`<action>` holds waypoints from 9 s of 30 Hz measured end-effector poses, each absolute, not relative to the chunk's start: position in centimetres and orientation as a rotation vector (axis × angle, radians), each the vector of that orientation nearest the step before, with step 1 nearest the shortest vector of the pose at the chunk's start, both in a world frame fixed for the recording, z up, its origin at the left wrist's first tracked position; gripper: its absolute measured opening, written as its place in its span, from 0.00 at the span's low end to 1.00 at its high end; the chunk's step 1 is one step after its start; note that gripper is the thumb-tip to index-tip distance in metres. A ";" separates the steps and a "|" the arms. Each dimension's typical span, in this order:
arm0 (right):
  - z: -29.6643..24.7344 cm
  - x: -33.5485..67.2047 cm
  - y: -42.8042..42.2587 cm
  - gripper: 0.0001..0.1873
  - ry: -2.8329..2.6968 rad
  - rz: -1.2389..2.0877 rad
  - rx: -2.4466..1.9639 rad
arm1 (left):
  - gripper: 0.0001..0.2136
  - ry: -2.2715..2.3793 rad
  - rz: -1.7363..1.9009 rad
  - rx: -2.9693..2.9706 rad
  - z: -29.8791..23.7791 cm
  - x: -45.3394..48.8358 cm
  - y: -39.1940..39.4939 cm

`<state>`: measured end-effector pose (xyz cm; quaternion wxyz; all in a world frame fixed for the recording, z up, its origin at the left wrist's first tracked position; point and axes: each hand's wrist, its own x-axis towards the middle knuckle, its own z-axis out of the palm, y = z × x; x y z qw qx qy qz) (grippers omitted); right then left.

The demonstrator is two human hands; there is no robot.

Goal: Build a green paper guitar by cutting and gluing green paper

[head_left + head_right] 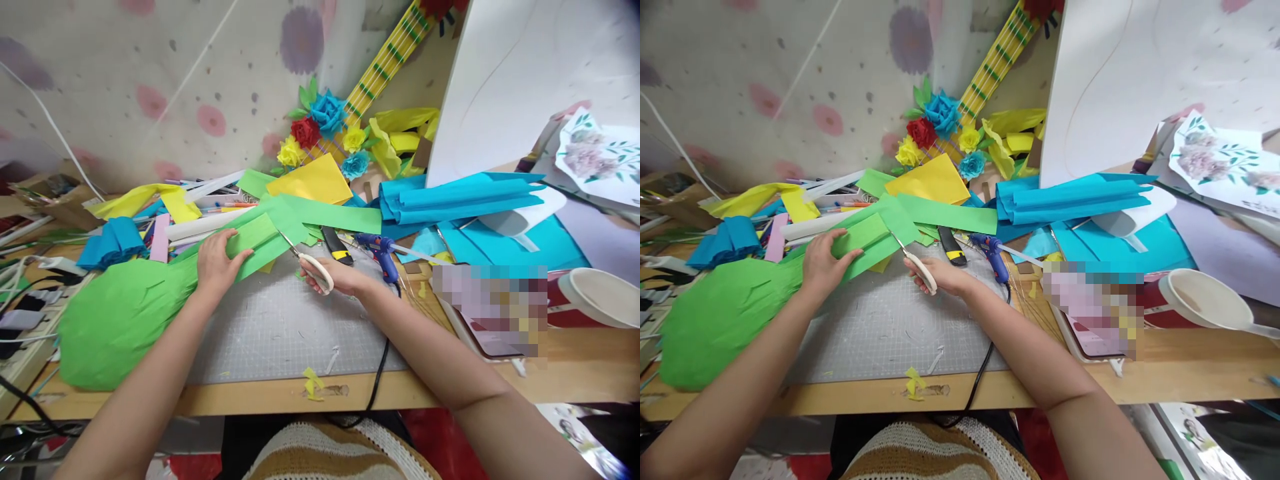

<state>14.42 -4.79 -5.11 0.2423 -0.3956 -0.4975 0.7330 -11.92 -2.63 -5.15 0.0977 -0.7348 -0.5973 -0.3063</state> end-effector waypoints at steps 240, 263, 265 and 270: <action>-3.7 21.5 -2.4 0.24 -2.646 1.559 -1.030 | 0.14 -0.958 -0.849 -2.601 -7.9 -11.2 -5.4; -3.4 21.3 -2.5 0.24 -2.602 1.430 -1.175 | 0.16 -0.881 -0.852 -2.564 -8.0 -11.1 -5.4; -3.4 21.3 -2.6 0.24 -2.594 1.439 -1.174 | 0.16 -0.878 -0.852 -2.561 -8.0 -11.1 -5.4; -3.7 21.3 -2.5 0.24 -2.573 1.434 -1.165 | 0.16 -0.881 -0.864 -2.542 -8.0 -11.1 -5.5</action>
